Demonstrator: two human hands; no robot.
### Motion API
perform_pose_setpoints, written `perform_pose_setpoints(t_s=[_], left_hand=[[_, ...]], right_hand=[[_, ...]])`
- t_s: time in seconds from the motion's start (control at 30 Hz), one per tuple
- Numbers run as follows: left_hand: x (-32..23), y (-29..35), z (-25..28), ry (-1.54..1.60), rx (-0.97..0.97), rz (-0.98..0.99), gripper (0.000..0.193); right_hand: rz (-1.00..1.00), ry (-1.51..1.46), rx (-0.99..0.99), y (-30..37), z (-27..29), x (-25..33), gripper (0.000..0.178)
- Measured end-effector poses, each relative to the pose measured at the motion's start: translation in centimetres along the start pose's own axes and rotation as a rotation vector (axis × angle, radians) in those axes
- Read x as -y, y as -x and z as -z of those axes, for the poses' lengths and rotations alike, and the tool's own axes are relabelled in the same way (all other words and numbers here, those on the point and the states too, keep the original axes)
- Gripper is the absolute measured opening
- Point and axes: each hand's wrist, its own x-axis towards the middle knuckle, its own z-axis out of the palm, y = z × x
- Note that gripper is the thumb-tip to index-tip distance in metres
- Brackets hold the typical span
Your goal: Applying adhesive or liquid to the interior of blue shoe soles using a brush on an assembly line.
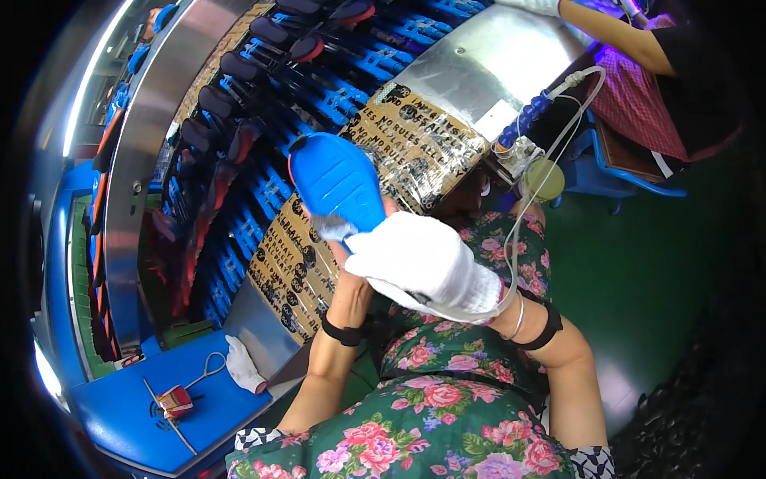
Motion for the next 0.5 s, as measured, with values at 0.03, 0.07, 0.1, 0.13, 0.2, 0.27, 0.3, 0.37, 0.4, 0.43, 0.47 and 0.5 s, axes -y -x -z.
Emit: perform_pose_setpoints(t_s=[0.03,0.07,0.1,0.13,0.2,0.27,0.3,0.37,0.4,0.43,0.47,0.5], left_hand=[[-0.3,-0.3,0.2,-0.017,0.110,-0.009,0.114],[-0.4,-0.2,0.4,-0.014,0.105,-0.006,0.114],[-0.6,0.0,0.5,-0.014,0.045,-0.023,0.113],[-0.6,0.2,0.6,-0.015,-0.015,-0.040,0.113],[-0.7,0.1,-0.7,-0.100,-0.285,-0.068,0.113],[-1.2,-0.4,-0.3,-0.045,-0.088,-0.016,0.113],[-1.4,-0.6,-0.4,-0.045,0.030,0.031,0.114],[-0.9,-0.5,-0.9,-0.013,0.030,0.041,0.115],[-0.9,-0.5,-0.9,-0.016,-0.021,0.006,0.109],[-1.0,-0.5,-1.0,-0.020,-0.071,-0.028,0.103],[-1.0,-0.6,-1.1,-0.020,-0.068,-0.037,0.103],[-1.2,-0.5,-1.0,-0.025,-0.070,-0.035,0.103]], right_hand=[[-0.013,-0.055,0.011,-0.5,0.5,0.1,0.028],[-0.067,-0.099,-0.013,-0.6,0.8,0.0,0.026],[-0.120,-0.142,-0.038,-0.7,1.1,-0.3,0.023],[-0.158,-0.122,-0.077,-0.8,1.2,-0.5,0.022],[-0.081,-0.002,-0.091,-0.6,1.1,-0.8,0.024],[-0.015,0.082,-0.017,-0.1,0.7,0.0,0.027],[-0.009,0.077,0.027,0.4,0.2,0.2,0.028],[0.015,0.021,-0.033,0.5,0.0,0.3,0.028],[-0.091,-0.143,-0.006,0.3,0.9,0.3,0.027],[-0.197,-0.307,0.021,0.1,1.3,0.2,0.026],[-0.326,-0.451,-0.106,0.2,0.7,0.1,0.019],[-0.287,-0.291,-0.098,0.2,1.3,-0.1,0.021]])
